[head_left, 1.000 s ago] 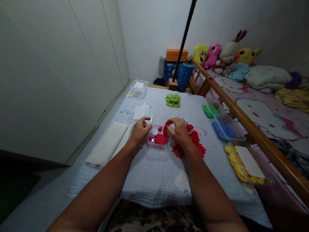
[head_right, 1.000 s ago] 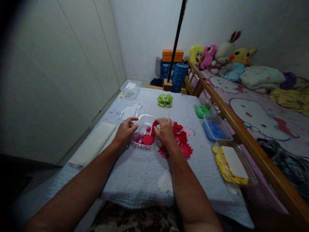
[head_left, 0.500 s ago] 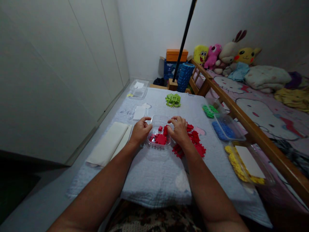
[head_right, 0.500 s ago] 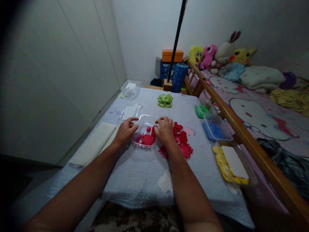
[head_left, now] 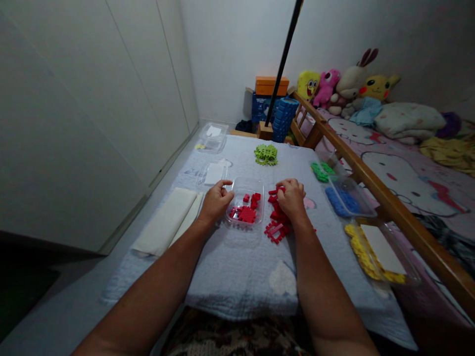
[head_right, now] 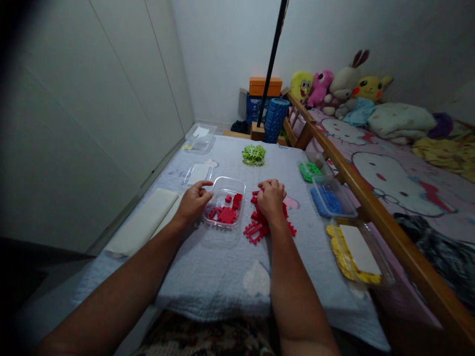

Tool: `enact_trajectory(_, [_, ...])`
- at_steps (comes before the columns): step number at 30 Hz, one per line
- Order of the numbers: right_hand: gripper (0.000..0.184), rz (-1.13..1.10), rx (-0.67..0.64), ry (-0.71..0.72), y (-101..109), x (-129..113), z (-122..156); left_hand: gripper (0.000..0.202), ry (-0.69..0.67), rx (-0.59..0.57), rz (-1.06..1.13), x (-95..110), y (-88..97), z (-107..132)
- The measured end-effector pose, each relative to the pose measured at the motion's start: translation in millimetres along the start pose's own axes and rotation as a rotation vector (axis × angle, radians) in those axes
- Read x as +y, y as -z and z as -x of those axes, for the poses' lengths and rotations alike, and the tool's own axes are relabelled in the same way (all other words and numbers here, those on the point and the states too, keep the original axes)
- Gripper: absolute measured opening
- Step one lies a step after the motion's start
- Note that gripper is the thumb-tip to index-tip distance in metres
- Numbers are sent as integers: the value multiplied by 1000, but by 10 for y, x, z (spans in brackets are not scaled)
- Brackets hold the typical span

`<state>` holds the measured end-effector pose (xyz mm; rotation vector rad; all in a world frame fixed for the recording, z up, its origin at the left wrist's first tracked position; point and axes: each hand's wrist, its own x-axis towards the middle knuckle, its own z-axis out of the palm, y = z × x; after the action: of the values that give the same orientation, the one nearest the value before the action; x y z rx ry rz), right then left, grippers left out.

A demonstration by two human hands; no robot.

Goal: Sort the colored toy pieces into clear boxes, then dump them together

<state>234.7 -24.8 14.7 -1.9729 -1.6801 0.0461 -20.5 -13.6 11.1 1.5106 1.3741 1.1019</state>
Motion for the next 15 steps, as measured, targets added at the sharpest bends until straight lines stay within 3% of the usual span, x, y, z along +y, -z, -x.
enact_trajectory(7, [24, 147, -190, 66, -19, 0, 66, 39, -20, 5, -25, 2, 2, 3])
enact_trajectory(12, [18, 198, -217, 110, -48, -4, 95, 39, -20, 9, -22, -26, -1, -5])
enact_trajectory(15, [16, 151, -168, 85, -31, -17, 71, 38, -19, 9, -15, -38, 0, -8])
